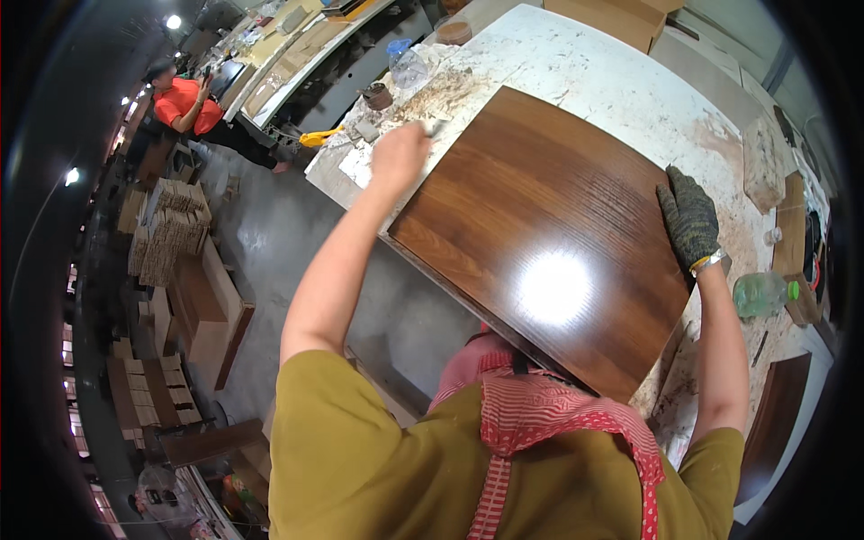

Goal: The person wipes a series of grooved wood panels with a cloth and a liquid from a bottle, handling the panels one by one at a workbench.

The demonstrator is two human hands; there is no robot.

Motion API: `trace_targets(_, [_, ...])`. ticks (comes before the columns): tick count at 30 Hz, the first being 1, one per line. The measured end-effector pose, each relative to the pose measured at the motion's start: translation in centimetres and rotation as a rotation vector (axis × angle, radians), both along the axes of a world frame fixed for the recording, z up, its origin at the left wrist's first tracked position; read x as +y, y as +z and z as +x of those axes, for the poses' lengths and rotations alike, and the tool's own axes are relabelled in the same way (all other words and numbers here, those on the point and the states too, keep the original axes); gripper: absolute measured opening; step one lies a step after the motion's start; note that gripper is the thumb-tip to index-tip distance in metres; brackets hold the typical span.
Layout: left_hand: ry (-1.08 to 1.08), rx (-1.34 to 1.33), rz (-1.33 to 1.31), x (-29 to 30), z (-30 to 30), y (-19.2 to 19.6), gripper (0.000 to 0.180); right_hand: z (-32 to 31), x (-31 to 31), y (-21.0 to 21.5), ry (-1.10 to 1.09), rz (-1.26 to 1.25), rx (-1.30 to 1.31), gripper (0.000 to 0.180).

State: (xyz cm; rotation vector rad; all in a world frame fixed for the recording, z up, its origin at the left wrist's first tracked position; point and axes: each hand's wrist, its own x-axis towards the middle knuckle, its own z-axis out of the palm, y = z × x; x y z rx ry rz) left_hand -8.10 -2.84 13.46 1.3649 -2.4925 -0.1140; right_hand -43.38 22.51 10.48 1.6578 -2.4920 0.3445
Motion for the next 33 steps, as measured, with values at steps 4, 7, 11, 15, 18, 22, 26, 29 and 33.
trace_targets(4, [-0.590, 0.018, 0.134, 13.1, -4.6, -1.1, 0.014, -1.1, 0.6, -1.1, 0.013, -0.014, 0.010, 0.045])
trace_targets(7, [-0.292, -0.224, -0.056, 8.9, -3.7, -1.0, 0.012, -1.5, 0.7, -1.2, 0.105, -0.031, 0.088, 0.045])
trace_targets(11, [-0.206, 0.067, 0.032, 5.5, -2.6, 1.7, 0.014, -0.9, -0.1, -1.1, 0.026, -0.030, 0.056, 0.050])
trace_targets(15, [-0.643, 0.067, 0.081, 18.4, -9.3, -1.1, 0.012, -0.8, 0.3, -0.9, -0.003, -0.003, -0.005, 0.051])
trace_targets(18, [-0.331, -0.254, 0.074, 14.5, -8.1, 1.0, 0.014, -1.1, 0.8, -1.1, -0.025, 0.007, -0.032, 0.051])
trace_targets(22, [0.189, -0.224, 0.016, 0.3, 7.1, -0.6, 0.015, -1.1, -0.1, -1.3, 0.023, -0.083, 0.029, 0.051])
trace_targets(26, [-0.074, 0.246, 0.347, 13.4, 0.5, 2.1, 0.019, -1.1, 0.5, -0.8, -0.026, 0.025, -0.031, 0.052])
trace_targets(29, [-0.624, 0.078, 0.035, 22.0, -1.8, -1.3, 0.011, -1.0, 0.1, -1.0, 0.011, 0.014, -0.012, 0.052])
trace_targets(33, [-0.014, -0.095, -0.164, 12.4, 4.7, -0.6, 0.010, -1.4, 1.0, -1.0, -0.004, 0.016, 0.025, 0.052])
